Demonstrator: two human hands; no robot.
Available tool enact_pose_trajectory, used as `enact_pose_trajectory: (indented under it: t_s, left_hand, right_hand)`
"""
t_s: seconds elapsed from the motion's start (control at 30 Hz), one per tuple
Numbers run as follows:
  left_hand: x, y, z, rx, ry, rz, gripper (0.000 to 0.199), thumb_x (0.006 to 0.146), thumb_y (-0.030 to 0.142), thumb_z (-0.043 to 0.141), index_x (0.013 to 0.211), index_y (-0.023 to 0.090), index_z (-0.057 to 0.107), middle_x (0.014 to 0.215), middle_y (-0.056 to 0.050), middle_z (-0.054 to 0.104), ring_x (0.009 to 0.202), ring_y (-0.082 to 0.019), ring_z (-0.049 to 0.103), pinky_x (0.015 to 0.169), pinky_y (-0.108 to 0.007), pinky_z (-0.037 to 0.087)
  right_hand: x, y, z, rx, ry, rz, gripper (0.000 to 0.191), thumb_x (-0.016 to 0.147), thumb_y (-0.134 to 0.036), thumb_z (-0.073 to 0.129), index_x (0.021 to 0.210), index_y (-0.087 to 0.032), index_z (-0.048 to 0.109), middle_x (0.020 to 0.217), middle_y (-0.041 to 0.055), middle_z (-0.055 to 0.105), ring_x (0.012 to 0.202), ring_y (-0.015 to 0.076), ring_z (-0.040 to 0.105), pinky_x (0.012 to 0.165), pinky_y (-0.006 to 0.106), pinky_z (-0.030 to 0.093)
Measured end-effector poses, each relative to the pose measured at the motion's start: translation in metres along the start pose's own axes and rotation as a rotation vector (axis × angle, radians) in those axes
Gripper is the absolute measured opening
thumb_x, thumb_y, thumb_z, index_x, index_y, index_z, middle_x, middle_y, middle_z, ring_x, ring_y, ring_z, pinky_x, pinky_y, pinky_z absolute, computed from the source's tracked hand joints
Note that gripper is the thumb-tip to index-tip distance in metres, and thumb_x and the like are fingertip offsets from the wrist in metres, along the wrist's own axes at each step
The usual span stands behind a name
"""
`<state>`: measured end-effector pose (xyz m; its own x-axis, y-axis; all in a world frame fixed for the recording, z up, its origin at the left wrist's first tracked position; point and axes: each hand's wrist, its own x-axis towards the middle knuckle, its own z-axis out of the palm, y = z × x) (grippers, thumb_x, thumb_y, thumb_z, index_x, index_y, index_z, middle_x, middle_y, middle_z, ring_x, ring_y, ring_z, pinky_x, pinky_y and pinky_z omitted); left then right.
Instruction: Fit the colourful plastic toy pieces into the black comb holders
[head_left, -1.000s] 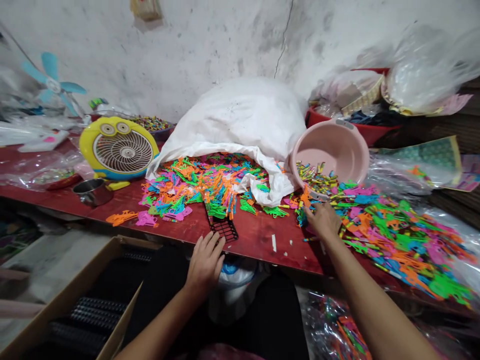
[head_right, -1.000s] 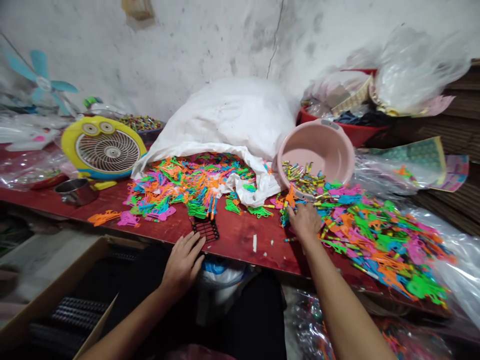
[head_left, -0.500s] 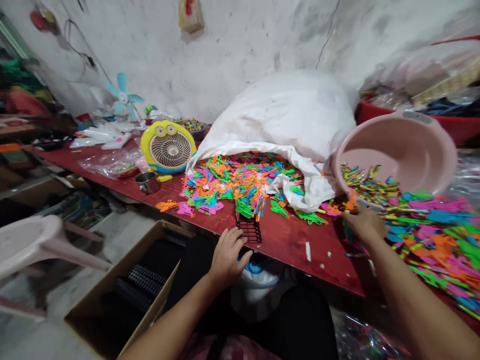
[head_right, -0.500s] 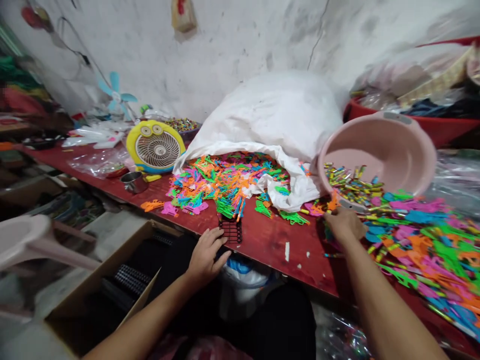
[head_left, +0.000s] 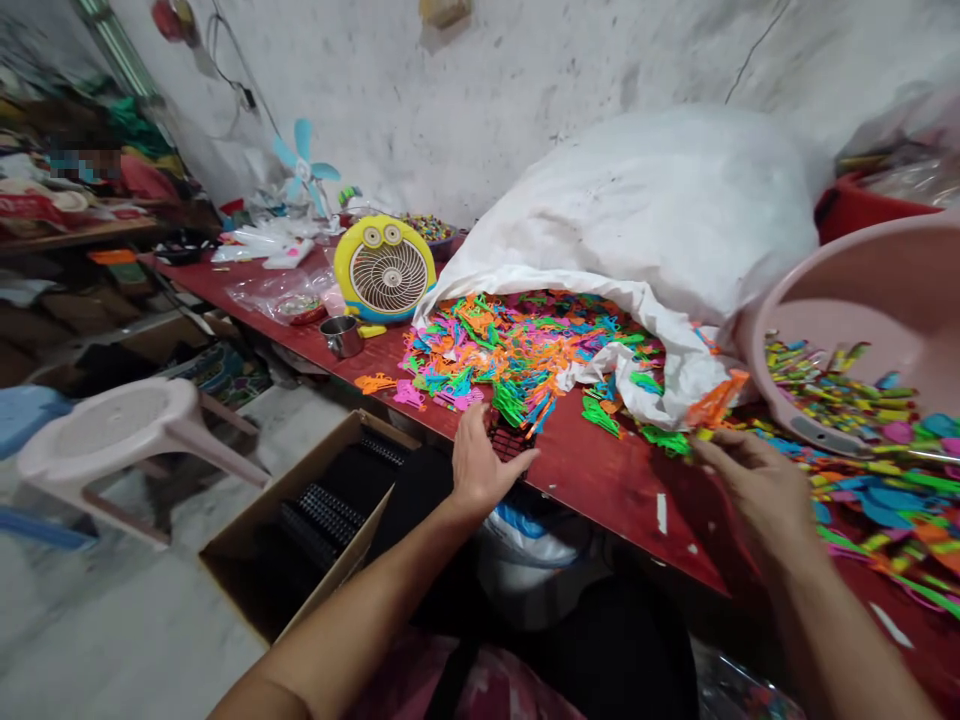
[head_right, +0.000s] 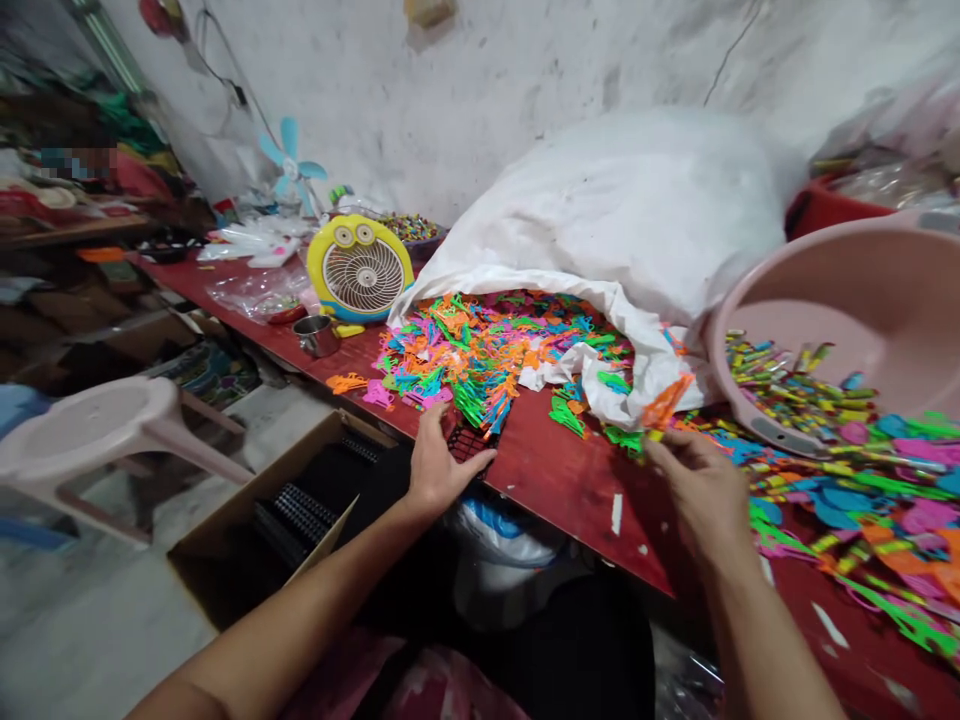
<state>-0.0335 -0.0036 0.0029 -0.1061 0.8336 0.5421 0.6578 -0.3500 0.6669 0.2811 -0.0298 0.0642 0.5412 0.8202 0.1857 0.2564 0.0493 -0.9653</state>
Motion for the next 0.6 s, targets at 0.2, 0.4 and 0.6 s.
enact_pose_trajectory:
  t_s: [0.2,0.4,0.6]
  left_hand:
    - [0.023,-0.002,0.008,-0.031,-0.188,-0.073,0.103,0.075,0.054,0.075,0.152,0.015,0.019,0.149,-0.02,0.043,0.136,-0.034,0.046,0.11,-0.047,0.044]
    - [0.034,-0.014,0.002,0.037,-0.295,-0.084,0.086,0.08,0.05,0.068,0.149,0.014,0.031,0.125,-0.016,0.064,0.115,-0.033,0.063,0.094,-0.041,0.052]
    - [0.043,-0.019,0.002,0.043,-0.34,-0.072,0.085,0.078,0.052,0.07,0.147,0.015,0.036,0.113,-0.012,0.069,0.103,-0.031,0.068,0.086,-0.038,0.054]
  right_hand:
    - [-0.047,0.004,0.08,0.189,-0.346,0.087,0.044,0.057,-0.047,0.086,0.082,-0.019,0.063,0.075,0.0032,0.069,0.066,0.0178,0.064,0.06,0.028,0.049]
    - [-0.051,0.022,0.111,0.066,-0.514,0.017,0.031,0.067,-0.038,0.077,0.089,-0.019,0.066,0.071,-0.0004,0.066,0.062,0.0141,0.057,0.06,0.026,0.045]
    - [-0.05,0.026,0.122,-0.059,-0.572,-0.146,0.03,0.079,-0.037,0.067,0.104,-0.021,0.068,0.102,0.005,0.072,0.091,0.02,0.063,0.085,0.034,0.049]
